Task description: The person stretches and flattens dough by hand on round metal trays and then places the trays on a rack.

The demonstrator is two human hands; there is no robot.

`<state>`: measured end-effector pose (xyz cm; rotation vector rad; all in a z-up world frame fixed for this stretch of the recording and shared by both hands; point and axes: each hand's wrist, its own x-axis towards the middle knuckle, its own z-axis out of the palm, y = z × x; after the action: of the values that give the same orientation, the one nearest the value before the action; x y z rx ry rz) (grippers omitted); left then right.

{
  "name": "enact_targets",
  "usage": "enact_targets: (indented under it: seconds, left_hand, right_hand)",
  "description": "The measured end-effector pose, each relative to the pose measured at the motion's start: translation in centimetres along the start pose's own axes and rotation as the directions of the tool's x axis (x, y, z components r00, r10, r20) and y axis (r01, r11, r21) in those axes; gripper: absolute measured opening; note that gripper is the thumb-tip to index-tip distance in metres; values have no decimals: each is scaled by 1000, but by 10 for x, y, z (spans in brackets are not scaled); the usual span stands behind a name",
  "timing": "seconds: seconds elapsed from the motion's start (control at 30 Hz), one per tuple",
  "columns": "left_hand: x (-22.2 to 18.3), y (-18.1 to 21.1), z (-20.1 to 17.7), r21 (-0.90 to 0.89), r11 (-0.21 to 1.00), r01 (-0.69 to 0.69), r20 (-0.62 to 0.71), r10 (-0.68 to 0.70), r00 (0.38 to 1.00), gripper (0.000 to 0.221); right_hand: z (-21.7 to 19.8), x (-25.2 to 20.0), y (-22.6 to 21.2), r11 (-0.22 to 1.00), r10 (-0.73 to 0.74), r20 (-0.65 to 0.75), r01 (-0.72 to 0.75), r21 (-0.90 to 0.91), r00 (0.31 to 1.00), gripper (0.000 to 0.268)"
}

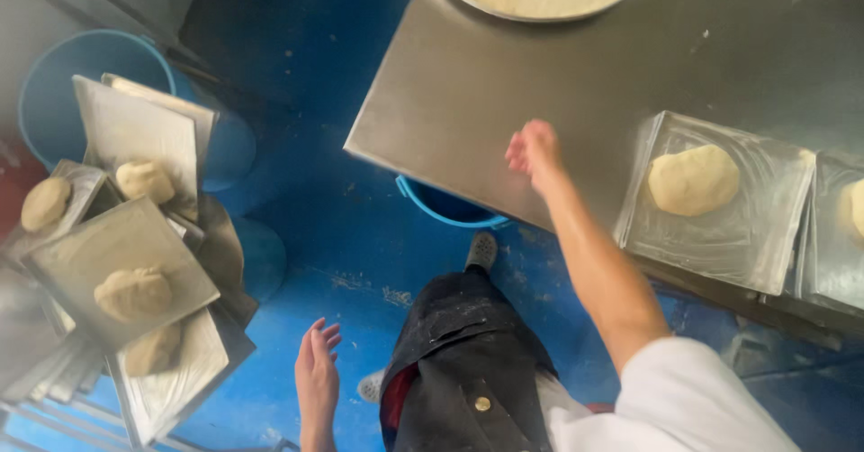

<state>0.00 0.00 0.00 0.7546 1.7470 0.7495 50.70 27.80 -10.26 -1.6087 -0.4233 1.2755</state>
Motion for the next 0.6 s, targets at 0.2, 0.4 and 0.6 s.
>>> enact_targets:
  seconds: [0.2,0.4,0.6]
  left_hand:
    - [45,-23,89,9,985,170,139,-169,976,56]
    - [50,-18,141,268,960,81,-42,-73,996,51]
    - [74,-7,126,296,952,76,-46,-66,997,52]
  right_hand:
    - [-35,188,-86,950,0,-143,45,308,990,57]
    - [-1,261,-113,863,132,-198,-14,505,971,61]
    - [22,246,-122,826,-242,-412,409,387,879,31]
